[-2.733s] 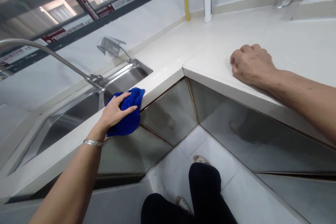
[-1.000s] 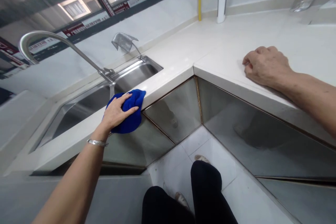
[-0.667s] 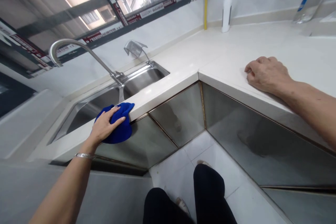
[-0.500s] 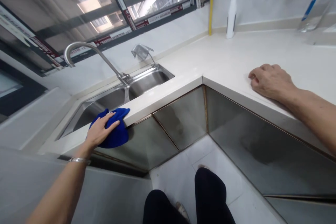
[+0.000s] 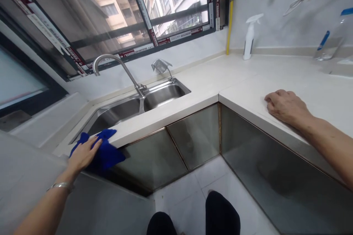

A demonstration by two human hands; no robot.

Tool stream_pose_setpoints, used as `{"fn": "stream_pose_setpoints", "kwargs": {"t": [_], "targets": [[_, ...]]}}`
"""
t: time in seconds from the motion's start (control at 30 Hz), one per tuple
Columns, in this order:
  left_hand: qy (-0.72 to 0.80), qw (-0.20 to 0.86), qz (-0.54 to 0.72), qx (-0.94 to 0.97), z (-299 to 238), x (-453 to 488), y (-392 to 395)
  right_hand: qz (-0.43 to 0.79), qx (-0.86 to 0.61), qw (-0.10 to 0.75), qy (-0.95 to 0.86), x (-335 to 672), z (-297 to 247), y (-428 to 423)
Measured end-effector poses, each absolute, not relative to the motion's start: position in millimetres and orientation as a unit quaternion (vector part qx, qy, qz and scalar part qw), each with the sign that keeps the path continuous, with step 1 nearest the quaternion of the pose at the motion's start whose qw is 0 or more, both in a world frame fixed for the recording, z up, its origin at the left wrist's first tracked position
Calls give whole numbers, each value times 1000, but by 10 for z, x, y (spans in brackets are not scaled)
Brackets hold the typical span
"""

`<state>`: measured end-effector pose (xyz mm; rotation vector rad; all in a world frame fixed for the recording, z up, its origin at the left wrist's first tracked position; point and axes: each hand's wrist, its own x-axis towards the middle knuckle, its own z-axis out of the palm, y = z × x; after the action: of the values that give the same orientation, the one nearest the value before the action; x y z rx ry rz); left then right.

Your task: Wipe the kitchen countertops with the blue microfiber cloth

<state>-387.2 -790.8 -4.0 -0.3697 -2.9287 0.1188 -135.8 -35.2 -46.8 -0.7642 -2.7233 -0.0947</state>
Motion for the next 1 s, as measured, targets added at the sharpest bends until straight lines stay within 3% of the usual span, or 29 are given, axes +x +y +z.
{"fn": "stream_pose_setpoints", "kwargs": {"t": [0.13,0.53,1.0], "targets": [[-987,57,84,-122,17,-3833,-7919,-22,-271,153,-950,-1354,-437,-433],[-986,139,37,-84,-93,-3711,-7376,-30,-303,139,-942,-1383,-387,-500],[-936,232,11,-265,-238,-3578,-5438,-53,-311,143,-938,-1393,-296,-603]]}}
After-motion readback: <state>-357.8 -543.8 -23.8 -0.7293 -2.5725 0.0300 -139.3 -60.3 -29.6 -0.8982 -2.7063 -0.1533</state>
